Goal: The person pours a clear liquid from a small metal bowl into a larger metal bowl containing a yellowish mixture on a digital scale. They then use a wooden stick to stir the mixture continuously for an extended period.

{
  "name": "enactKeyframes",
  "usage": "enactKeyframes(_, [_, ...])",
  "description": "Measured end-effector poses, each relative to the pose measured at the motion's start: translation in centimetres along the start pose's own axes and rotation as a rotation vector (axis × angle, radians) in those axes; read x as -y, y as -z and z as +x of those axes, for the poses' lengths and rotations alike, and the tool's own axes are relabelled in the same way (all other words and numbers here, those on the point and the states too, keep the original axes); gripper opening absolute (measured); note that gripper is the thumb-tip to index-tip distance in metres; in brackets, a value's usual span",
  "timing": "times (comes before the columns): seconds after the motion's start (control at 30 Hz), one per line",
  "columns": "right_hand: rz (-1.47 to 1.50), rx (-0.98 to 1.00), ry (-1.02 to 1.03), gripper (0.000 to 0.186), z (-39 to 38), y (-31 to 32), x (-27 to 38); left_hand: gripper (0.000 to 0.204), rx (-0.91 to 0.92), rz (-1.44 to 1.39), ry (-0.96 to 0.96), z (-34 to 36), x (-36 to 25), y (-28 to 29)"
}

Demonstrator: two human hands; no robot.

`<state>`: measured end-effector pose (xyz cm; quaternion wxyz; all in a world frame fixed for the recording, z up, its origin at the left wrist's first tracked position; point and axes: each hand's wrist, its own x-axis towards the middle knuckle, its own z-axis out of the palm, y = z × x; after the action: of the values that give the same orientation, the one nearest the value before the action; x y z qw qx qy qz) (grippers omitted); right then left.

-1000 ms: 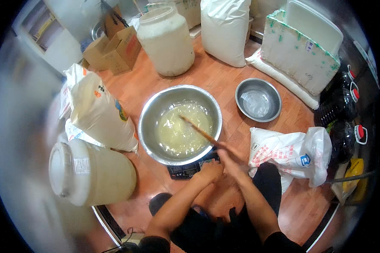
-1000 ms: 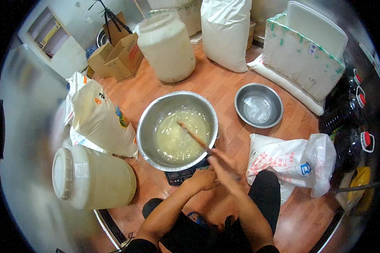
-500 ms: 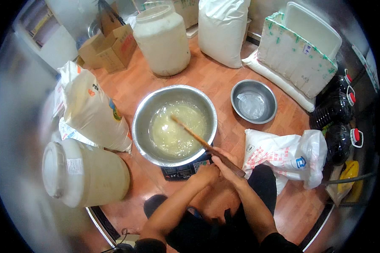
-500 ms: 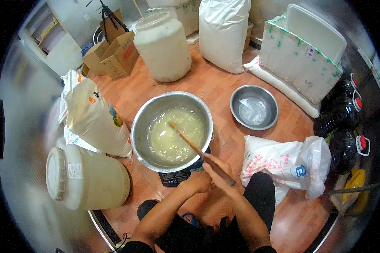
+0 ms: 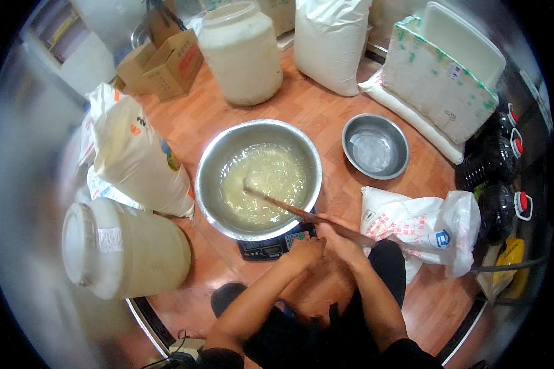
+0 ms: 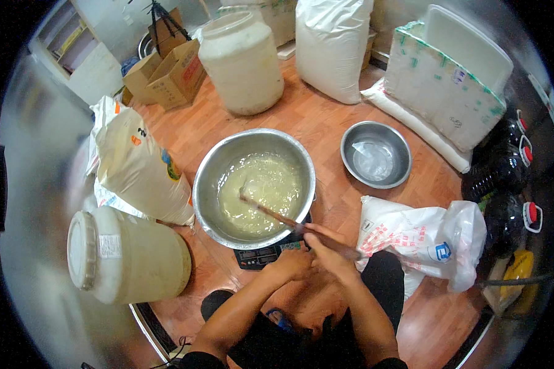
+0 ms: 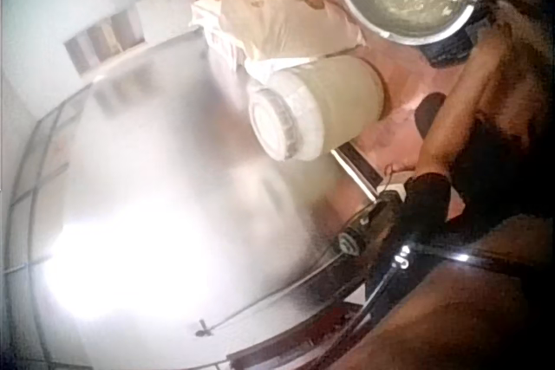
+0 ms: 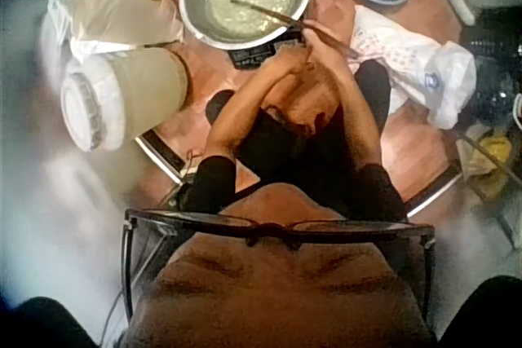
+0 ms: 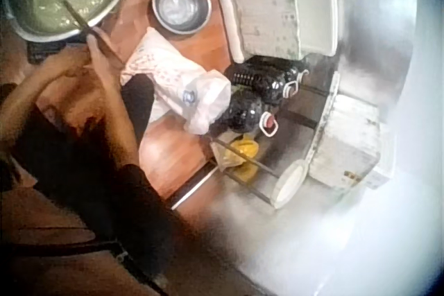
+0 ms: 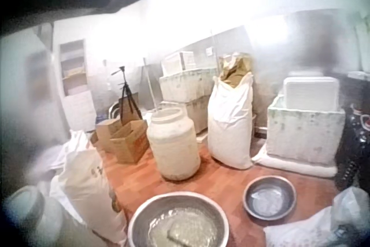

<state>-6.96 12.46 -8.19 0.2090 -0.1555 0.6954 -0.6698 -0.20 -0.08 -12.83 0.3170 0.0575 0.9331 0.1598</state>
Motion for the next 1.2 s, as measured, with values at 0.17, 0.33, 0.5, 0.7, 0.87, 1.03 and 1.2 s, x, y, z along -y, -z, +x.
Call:
enactKeyframes(0.17, [-0.074, -0.289, -0.062, 0.024, -2.4, 6.0, 2.9, 0.065, -0.06, -0.021, 0.03, -0.1, 0.7, -0.9])
enactKeyframes(0.33, [0.056, -0.017, -0.123, 0.026, 0.3, -0.2, -1.0, 0.06, -0.019, 0.001, 0.01, 1.4, 0.8, -1.7])
enactKeyframes(0.5, [-0.022, -0.077, -0.036, 0.024, -2.0, 1.8, 0.7, 0.056, -0.126, 0.003, 0.027, -1.6, 0.2, -0.2])
enactKeyframes(0.7, [0.072, -0.258, -0.176, 0.03, -1.5, 2.3, 2.2, 0.068, -0.006, -0.048, 0.048, -0.3, 0.1, 0.2])
enactKeyframes(0.87, [0.056, 0.145, -0.036, 0.031, -0.2, -0.3, -3.3, 0.067, 0.06, -0.073, -0.015, 1.4, 0.3, -1.1])
enactKeyframes(1.03, [0.079, -0.179, -0.125, 0.023, -2.9, 5.3, 1.9, 0.059, -0.067, -0.034, 0.075, -1.1, 0.2, -0.5])
enactKeyframes(1.2, [0.136, -0.074, 0.033, 0.026, -0.2, 2.4, -4.9, 0.058, -0.039, -0.027, 0.007, 0.3, -1.9, 0.6])
